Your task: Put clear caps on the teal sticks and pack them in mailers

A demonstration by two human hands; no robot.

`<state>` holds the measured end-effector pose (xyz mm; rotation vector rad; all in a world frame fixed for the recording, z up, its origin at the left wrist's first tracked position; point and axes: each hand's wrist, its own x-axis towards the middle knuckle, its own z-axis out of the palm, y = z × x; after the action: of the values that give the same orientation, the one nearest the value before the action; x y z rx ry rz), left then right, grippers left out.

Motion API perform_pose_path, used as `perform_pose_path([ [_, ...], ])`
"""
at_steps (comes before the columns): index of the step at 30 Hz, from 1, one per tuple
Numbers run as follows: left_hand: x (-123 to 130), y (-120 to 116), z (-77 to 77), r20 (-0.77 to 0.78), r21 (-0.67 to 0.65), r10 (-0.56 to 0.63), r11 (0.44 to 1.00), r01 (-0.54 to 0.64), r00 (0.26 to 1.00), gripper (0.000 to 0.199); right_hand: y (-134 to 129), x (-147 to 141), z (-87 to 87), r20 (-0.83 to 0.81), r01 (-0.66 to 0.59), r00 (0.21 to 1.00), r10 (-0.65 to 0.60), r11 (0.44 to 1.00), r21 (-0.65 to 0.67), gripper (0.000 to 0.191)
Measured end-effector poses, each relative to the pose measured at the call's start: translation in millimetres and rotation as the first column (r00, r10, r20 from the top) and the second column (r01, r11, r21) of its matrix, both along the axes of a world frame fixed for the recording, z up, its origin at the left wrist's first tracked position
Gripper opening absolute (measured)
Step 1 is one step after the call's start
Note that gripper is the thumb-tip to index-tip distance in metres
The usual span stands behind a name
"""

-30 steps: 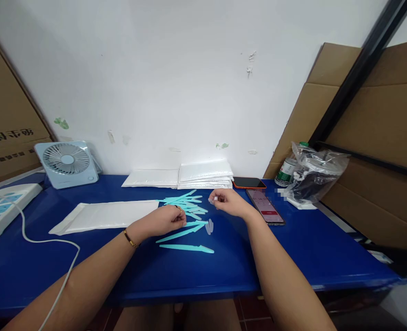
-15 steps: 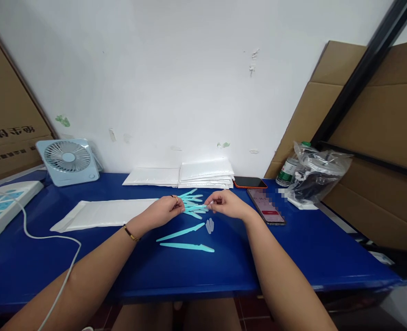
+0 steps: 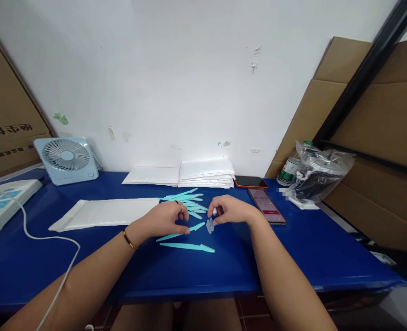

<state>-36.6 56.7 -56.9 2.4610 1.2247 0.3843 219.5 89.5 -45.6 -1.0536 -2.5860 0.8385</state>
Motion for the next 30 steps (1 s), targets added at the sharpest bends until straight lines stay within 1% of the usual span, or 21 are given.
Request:
perform_pose_path([
  [1, 1, -2, -1.1, -0.023, -0.039, -0.031, 0.999, 0.030, 0.999, 0.029, -1, 0, -0.7, 0.030, -0.027, 0.999, 0.028, 0.999, -0.039, 0.024],
  [3, 2, -3, -3.4, -0.050, -0.052, -0.054, 0.997, 0.051, 0.997, 0.018, -1, -3, -3.5, 0.063, -0.036, 0.997, 0.040, 0.998, -0.059, 0.020],
  [5, 4, -3, -4.8, -0.072, -0.006, -0.051, 0.999, 0.051, 0.996, 0.007, 0, -4, -6.8, 0.092, -0.018, 0.996, 0.021, 0.999, -0.035, 0.013],
  [6, 5, -2, -5.0, -0.087, 0.025, -0.043, 0.999, 0.045, 0.995, 0.006, 1, -4, -8.2, 0.113, 0.000, 0.994, 0.003, 1.000, -0.026, 0.011],
  [9, 5, 0, -4.2, -0.110, 0.079, 0.005, 0.997, 0.004, 0.994, 0.009, 4, 0, -10.7, 0.140, 0.089, 0.987, -0.083, 0.995, -0.035, 0.006],
  [11, 5, 2, -3.1, -0.066, 0.067, 0.040, 0.997, -0.035, 0.997, 0.010, 5, 2, -10.9, 0.040, 0.157, 0.987, -0.154, 0.985, -0.073, 0.011],
  [13, 4, 3, -1.9, 0.018, 0.033, 0.067, 0.997, -0.067, 0.998, 0.012, 6, 2, -9.5, -0.150, 0.201, 0.963, -0.223, 0.968, -0.149, 0.018],
  [15, 2, 5, -0.9, 0.108, -0.013, 0.086, 0.996, -0.085, 0.990, 0.014, 5, 0, -6.9, -0.324, 0.213, 0.903, -0.283, 0.948, -0.236, 0.023],
  [16, 1, 6, -0.7, 0.146, -0.040, 0.093, 0.995, -0.088, 0.985, 0.014, 5, -2, -5.5, -0.384, 0.213, 0.871, -0.308, 0.939, -0.270, 0.024],
  [18, -2, 8, -1.0, 0.200, -0.084, 0.107, 0.992, -0.092, 0.974, 0.015, 4, -3, -3.2, -0.460, 0.221, 0.816, -0.350, 0.924, -0.311, 0.025],
  [20, -4, 10, -2.3, 0.240, -0.121, 0.114, 0.989, -0.086, 0.964, 0.016, 3, -3, -2.0, -0.514, 0.220, 0.775, -0.368, 0.919, -0.325, 0.025],
  [23, -6, 12, -5.0, 0.290, -0.166, 0.119, 0.983, -0.073, 0.950, 0.018, 3, -3, -2.0, -0.572, 0.189, 0.758, -0.314, 0.945, -0.269, 0.020],
  [26, -8, 14, -6.9, 0.321, -0.203, 0.113, 0.978, -0.048, 0.940, 0.021, 3, -4, -1.9, -0.568, 0.186, 0.789, -0.237, 0.971, -0.147, 0.013],
  [30, -9, 15, -7.1, 0.332, -0.203, 0.082, 0.979, -0.014, 0.940, 0.027, 2, -6, -0.6, -0.534, 0.223, 0.822, -0.198, 0.975, -0.018, 0.008],
])
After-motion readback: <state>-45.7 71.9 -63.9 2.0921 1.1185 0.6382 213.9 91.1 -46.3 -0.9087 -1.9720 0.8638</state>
